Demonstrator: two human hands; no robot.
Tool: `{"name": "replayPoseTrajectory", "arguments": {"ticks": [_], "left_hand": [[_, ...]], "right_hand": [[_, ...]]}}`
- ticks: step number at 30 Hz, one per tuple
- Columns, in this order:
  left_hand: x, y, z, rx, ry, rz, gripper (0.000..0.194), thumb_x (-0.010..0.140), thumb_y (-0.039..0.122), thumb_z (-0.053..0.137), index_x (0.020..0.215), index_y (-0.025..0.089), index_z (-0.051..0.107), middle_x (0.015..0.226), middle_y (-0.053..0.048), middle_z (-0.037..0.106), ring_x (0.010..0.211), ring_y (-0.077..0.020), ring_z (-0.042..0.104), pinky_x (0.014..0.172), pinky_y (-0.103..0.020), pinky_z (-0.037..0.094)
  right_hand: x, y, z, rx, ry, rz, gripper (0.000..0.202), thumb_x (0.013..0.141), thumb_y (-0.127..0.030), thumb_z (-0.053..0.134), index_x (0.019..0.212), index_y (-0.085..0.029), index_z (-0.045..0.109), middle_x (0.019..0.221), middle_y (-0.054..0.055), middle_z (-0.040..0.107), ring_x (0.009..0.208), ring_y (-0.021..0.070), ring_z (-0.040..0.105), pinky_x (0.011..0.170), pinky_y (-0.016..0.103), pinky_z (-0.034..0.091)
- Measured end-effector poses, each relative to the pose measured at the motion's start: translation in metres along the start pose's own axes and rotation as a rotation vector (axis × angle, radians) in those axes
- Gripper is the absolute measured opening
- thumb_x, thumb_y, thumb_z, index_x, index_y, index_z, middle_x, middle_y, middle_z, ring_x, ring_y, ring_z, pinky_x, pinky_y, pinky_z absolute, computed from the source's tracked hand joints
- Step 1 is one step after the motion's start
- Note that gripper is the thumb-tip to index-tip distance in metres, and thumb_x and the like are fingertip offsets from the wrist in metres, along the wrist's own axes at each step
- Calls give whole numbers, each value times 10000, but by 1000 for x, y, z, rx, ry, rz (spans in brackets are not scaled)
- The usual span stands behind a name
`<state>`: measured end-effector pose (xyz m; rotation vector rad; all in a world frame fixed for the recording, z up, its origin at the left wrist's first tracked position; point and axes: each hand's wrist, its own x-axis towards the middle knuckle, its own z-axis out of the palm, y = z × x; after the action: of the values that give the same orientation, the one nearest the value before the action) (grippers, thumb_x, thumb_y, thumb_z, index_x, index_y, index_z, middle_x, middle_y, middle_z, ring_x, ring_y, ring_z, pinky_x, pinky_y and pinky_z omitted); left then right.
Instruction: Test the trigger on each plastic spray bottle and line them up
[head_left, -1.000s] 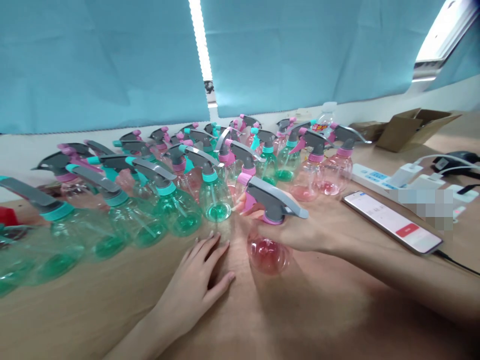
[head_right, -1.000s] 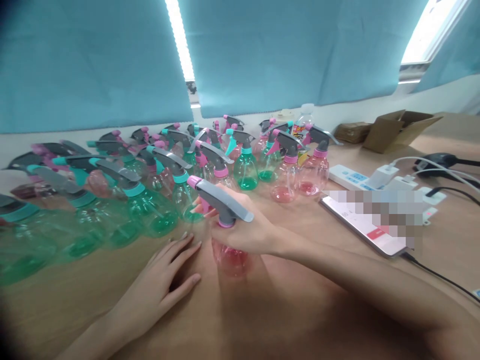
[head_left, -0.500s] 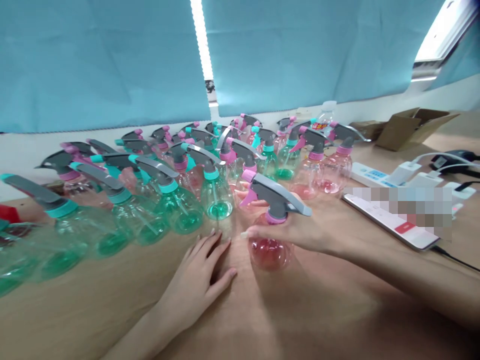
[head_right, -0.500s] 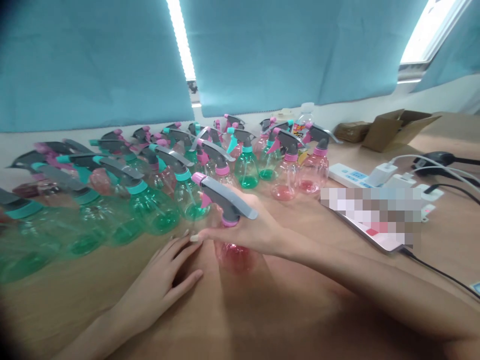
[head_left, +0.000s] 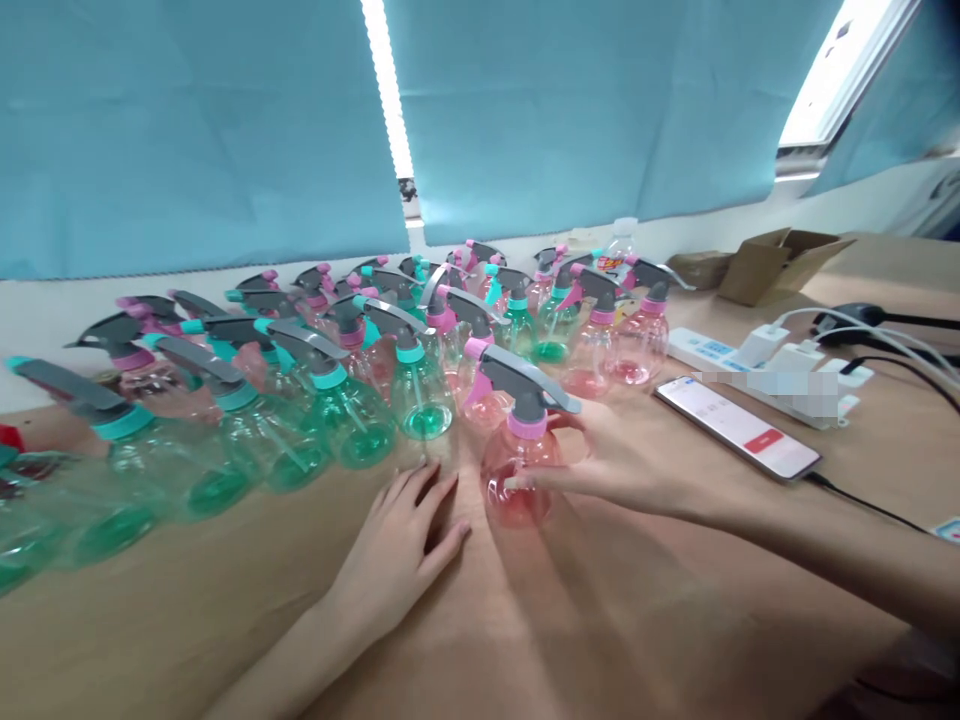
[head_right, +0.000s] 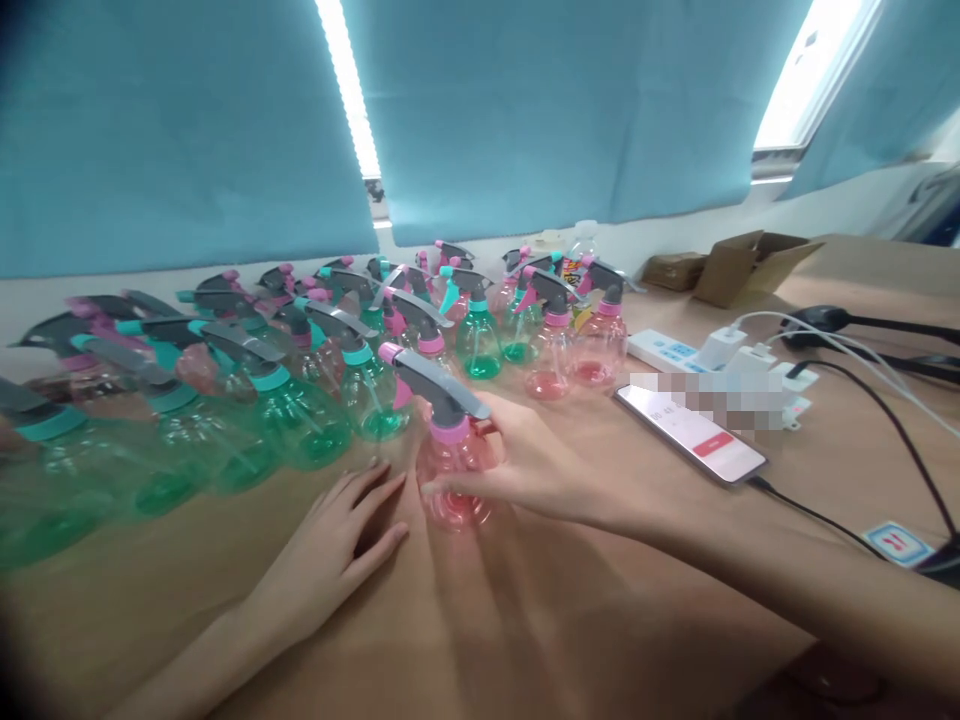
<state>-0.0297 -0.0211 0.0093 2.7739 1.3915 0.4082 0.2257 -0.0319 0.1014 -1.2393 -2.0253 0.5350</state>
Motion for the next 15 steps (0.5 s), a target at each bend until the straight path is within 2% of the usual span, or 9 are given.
{"name": "replayPoseTrajectory", "arguments": {"ticks": [4, 8, 13, 15], "left_hand": [[9, 17, 2, -23, -21, 44, 409, 968, 356, 455, 1318, 154, 519, 1358, -151, 524, 1245, -322, 465, 1008, -520, 394], [24, 33, 7, -44, -40, 87, 391, 964, 324, 461, 1295, 133, 543, 1350, -165, 526, 1276, -334, 437, 1003, -522, 404], [50, 52, 17, -56, -9, 143, 370, 939, 311, 499, 1261, 142, 568, 1293, -153, 579, 1226, -332, 493, 1026, -553, 370], [60, 59, 20, -60, -23, 145, 365, 937, 306, 500, 1261, 154, 568, 1299, -146, 577, 1226, -333, 493, 1009, -547, 391]], "right_hand": [[-8, 26, -6, -48, -11, 22, 384, 679, -415, 776, 1029, -295, 675, 936, 31, 712, 894, 288, 657, 730, 386, 515], [-9, 59, -21, -16, 62, 87, 427, 715, -472, 729, 1074, -255, 651, 993, 47, 689, 911, 273, 645, 761, 407, 513], [9, 85, -39, -36, 82, 220, 445, 730, -475, 708, 1070, -194, 654, 1030, 92, 675, 930, 274, 644, 780, 412, 502], [20, 92, -42, -23, 104, 217, 451, 705, -462, 730, 1063, -196, 661, 1032, 95, 678, 926, 271, 645, 778, 409, 503]]}}
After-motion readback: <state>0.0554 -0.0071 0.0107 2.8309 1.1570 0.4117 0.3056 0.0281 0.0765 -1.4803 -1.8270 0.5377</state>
